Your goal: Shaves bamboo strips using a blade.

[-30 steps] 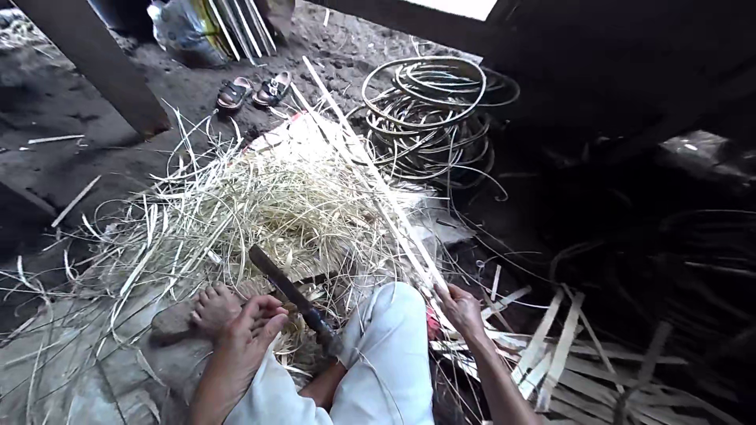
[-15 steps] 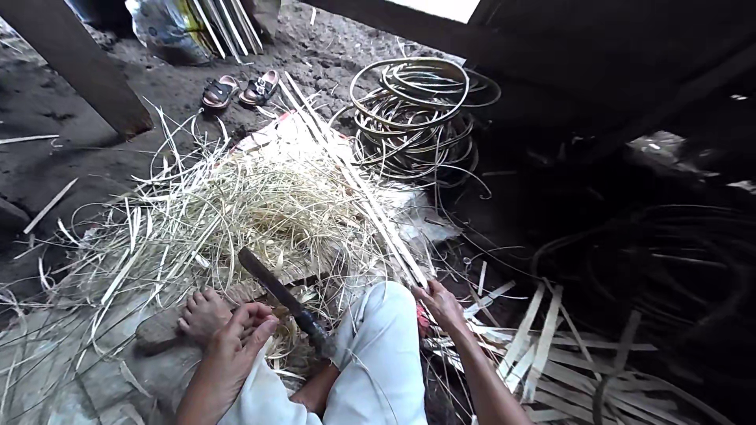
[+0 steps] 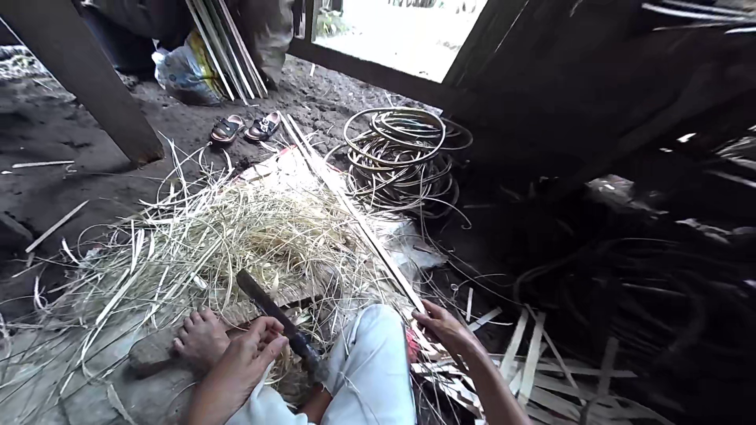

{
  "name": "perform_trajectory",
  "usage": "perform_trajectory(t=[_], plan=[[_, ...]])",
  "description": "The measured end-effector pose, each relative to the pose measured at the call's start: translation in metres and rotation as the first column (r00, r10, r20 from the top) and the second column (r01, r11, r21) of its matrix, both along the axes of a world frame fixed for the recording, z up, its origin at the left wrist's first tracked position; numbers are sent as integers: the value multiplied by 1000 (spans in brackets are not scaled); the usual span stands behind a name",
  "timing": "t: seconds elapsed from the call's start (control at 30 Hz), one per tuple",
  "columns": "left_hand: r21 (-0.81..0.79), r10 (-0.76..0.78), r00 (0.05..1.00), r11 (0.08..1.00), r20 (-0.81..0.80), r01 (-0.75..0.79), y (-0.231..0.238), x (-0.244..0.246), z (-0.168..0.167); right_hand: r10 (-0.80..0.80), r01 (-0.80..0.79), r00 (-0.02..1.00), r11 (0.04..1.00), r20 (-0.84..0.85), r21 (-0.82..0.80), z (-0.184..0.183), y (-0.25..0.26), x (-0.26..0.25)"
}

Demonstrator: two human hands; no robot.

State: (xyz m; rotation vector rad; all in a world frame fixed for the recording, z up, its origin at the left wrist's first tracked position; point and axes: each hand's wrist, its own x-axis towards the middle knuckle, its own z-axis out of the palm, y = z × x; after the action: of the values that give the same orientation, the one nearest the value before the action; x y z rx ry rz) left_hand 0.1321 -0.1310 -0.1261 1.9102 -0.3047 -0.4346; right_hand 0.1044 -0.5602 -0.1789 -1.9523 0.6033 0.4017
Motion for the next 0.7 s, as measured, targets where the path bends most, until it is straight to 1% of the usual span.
perform_trajectory(t=[0.1, 0.2, 0.3, 0.37, 0.47, 0.5, 0.53, 0.57, 0.63, 0.7], plan=[[36, -53, 999, 998, 6, 53, -5, 2, 2, -8, 20, 996, 990, 87, -143, 5, -1, -11], [54, -92, 995, 994, -36, 94, -10, 6, 5, 35, -7, 995, 958, 92, -288, 4, -3, -21], [92, -117, 992, 988, -43, 121, -13, 9, 7, 76, -37, 995, 889, 68, -457, 2, 1, -30], [143, -153, 988, 978, -6, 152, -14, 13, 11, 90, -49, 995, 846, 53, -531, 4, 7, -35], [261, -173, 983, 954, 62, 151, -17, 25, 25, 34, -11, 999, 764, 22, -646, 7, 14, -39], [298, -182, 980, 942, 76, 152, -19, 31, 33, 7, 32, 998, 750, 56, -661, 8, 16, -41], [327, -190, 976, 934, 110, 145, -21, 36, 41, -6, 85, 992, 760, 124, -644, 8, 19, -44], [349, -195, 969, 928, 152, 131, -25, 41, 49, -7, 142, 975, 792, 223, -594, 7, 21, -48], [387, -193, 955, 917, 226, 94, -34, 52, 63, -25, 208, 918, 881, 397, -425, 3, 29, -55], [393, -177, 950, 917, 257, 64, -45, 65, 74, -61, 207, 888, 938, 456, -277, 3, 50, -62]])
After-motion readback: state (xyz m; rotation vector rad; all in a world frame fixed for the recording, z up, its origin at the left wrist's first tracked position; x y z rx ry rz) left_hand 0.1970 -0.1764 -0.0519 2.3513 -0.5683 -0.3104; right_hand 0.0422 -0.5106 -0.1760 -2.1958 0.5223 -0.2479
